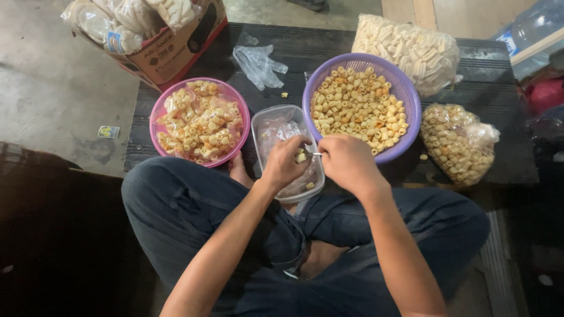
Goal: A person sitting on the floor transfers ring-shaped snacks from a bowl into a plastic container using a spoon and their hands.
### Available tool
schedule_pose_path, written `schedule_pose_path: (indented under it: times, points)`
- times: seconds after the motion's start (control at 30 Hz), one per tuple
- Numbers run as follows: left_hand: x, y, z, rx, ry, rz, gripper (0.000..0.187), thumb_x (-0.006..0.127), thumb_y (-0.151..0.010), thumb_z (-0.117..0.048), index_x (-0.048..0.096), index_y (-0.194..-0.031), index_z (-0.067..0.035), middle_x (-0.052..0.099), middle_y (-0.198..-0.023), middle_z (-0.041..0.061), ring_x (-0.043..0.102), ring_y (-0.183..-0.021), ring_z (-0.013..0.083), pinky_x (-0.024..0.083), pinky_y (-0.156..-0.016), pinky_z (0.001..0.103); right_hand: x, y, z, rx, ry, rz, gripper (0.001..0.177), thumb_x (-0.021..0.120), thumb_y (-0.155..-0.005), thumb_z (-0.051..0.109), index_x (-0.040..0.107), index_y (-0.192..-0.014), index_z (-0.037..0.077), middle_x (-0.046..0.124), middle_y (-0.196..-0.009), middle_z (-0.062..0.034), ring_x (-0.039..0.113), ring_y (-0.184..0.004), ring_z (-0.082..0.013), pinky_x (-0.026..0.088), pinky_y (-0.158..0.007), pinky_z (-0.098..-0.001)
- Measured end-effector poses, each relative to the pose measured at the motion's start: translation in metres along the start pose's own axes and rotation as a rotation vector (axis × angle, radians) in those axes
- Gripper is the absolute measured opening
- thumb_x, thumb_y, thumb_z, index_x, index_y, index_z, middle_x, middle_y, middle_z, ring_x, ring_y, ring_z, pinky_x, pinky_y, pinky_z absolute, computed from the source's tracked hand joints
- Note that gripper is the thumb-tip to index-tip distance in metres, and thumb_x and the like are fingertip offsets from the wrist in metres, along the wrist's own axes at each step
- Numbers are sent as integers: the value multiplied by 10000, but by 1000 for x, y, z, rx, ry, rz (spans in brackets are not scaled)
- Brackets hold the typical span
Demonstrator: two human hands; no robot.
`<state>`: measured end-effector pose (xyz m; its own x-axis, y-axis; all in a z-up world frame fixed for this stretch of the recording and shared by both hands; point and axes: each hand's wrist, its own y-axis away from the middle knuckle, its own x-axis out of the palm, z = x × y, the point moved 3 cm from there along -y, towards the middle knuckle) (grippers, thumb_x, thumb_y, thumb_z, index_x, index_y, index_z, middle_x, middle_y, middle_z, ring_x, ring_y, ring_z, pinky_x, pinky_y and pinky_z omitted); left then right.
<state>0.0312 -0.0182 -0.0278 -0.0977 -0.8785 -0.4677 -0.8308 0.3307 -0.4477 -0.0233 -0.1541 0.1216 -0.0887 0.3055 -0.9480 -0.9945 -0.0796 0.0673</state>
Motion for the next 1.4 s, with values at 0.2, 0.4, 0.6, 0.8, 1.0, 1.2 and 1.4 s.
schedule_pose_path:
  times: [0.2,0.4,0.6,0.8,1.0,1.2,1.4]
  points:
    - [-11,0,-8,-69,82,14,508,806,-653,-116,655,-1129,-207,732,-786,36,732,-793,297,572,-767,414,20,-4,2,-128,256,-82,137,578,-834,156,704,-800,198,681,-803,32,716,-909,-245,595,-755,-395]
    - [-25,-6,-22,-204,187,34,586,794,-656,-111,588,-1194,-221,743,-856,75,736,-840,343,566,-774,439,5,12,3,-73,325,-209,183,599,-823,90,727,-810,220,634,-747,48,700,-859,-226,583,-727,-374]
    - [-19,-8,-15,-256,213,-50,509,797,-723,-165,583,-1184,-190,737,-788,71,729,-758,325,569,-728,427,6,15,-13,-36,264,-276,205,597,-868,76,746,-865,217,643,-767,33,700,-880,-239,579,-754,-380]
    - [-30,-12,-18,-256,269,-113,376,848,-671,-130,700,-1001,-231,768,-799,-37,730,-804,178,559,-767,299,-22,17,-44,84,105,-430,107,720,-904,151,786,-951,221,712,-855,-41,729,-918,-321,586,-807,-469]
    - [-28,-15,12,-217,186,-148,250,849,-731,-175,720,-945,-186,777,-910,39,740,-938,285,573,-817,387,8,0,-140,179,117,-513,75,736,-966,197,803,-972,162,751,-864,-114,729,-883,-403,578,-764,-526]
    - [-43,-24,-8,-149,186,-197,319,850,-703,-187,712,-987,-230,767,-885,9,738,-880,246,561,-802,350,28,-9,-168,285,134,-456,118,789,-882,215,817,-979,275,763,-859,3,746,-879,-336,600,-792,-474]
    - [-28,-19,-4,-210,174,-147,347,862,-703,-211,670,-986,-273,755,-813,-100,702,-765,113,521,-736,244,40,-3,-174,390,114,-399,131,763,-865,241,806,-966,312,765,-864,48,749,-897,-314,605,-800,-477]
